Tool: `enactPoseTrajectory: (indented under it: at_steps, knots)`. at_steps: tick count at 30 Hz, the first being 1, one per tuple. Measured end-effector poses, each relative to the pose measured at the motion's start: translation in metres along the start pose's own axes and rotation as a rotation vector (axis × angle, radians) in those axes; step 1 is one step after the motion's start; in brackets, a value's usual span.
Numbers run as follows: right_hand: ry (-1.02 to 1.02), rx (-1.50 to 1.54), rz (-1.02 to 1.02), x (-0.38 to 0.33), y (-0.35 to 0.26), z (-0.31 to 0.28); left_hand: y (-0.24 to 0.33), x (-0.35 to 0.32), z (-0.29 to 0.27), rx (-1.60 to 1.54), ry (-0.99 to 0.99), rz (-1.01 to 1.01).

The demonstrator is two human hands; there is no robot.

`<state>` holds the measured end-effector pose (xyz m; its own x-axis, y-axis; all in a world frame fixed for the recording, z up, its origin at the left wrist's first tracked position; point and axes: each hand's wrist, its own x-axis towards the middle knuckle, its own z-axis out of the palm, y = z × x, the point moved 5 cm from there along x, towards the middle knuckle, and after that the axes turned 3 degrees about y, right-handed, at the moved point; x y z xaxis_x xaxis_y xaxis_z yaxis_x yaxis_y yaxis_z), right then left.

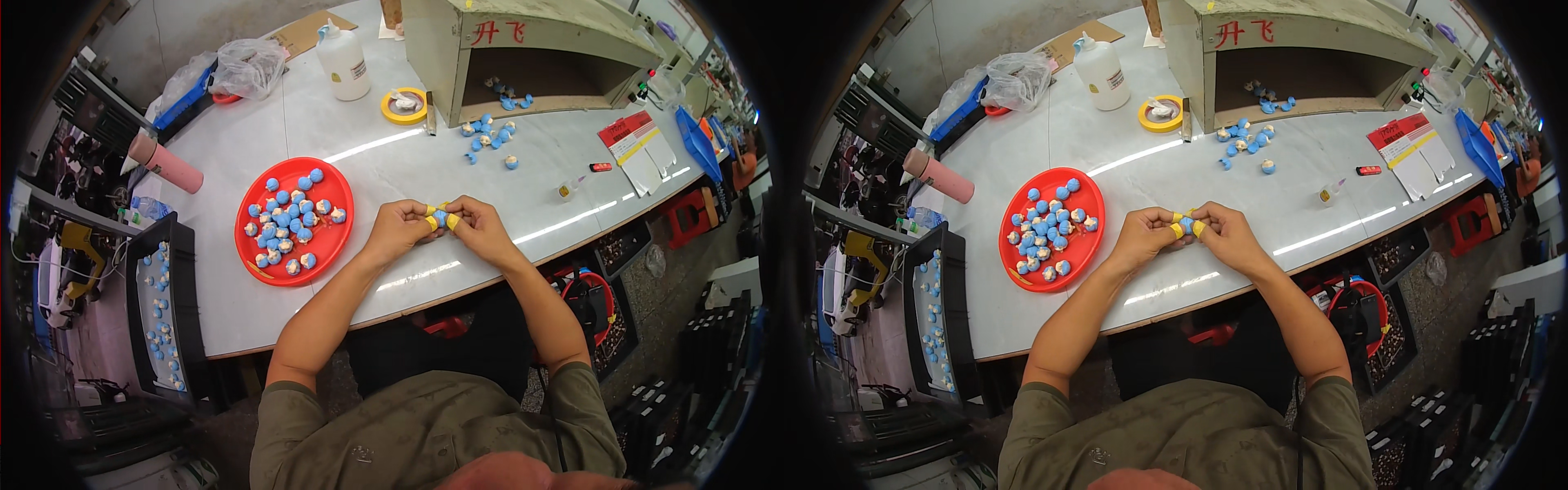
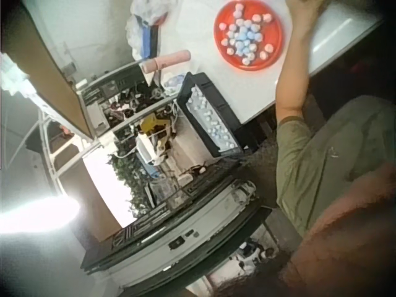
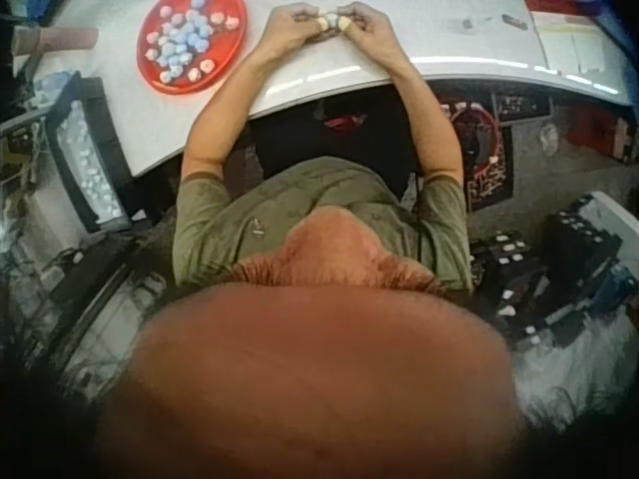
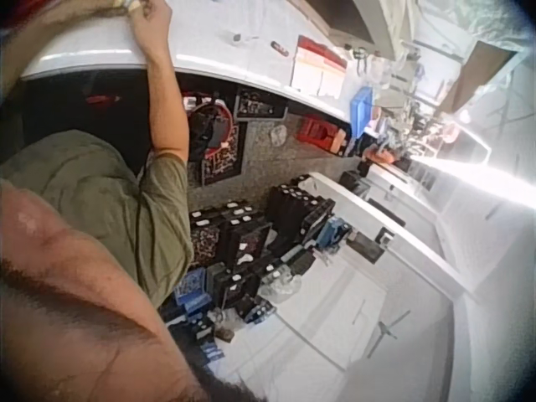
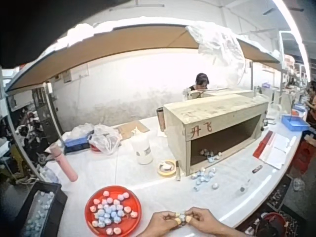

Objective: The person assembles small blue and white decorative items by hand, picking them from a red plate and placing them on the table. They use a small bottle to apply a substance to the items before joining them together.

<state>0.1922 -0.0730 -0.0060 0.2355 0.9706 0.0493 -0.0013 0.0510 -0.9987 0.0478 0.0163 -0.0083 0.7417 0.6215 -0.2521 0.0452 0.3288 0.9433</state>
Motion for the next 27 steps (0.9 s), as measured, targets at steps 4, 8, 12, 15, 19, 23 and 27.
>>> enactPoseTrajectory:
  at_steps: [4, 8, 12, 15, 19, 23, 27]
  knots:
    - [0.004, -0.007, 0.002, -0.001, 0.003, 0.001, -0.009, 0.004, -0.001, -0.063, -0.006, 0.052]
    - [0.020, -0.070, -0.011, -0.003, 0.003, 0.001, -0.010, 0.003, 0.000, -0.042, 0.005, 0.081]
    - [0.037, -0.070, -0.028, -0.003, -0.001, 0.003, -0.010, 0.004, 0.000, -0.024, 0.009, 0.086]
    - [0.039, -0.095, -0.030, -0.004, -0.002, 0.003, -0.008, 0.002, 0.001, -0.031, 0.015, 0.083]
    - [0.030, -0.132, -0.041, -0.003, -0.006, 0.004, -0.010, 0.004, 0.000, -0.011, 0.014, 0.100]
    - [0.037, -0.082, -0.044, -0.003, -0.003, 0.004, -0.007, 0.004, 0.001, 0.003, 0.014, 0.100]
    - [0.033, -0.082, -0.044, -0.003, 0.000, 0.004, -0.007, 0.003, 0.001, -0.004, 0.010, 0.121]
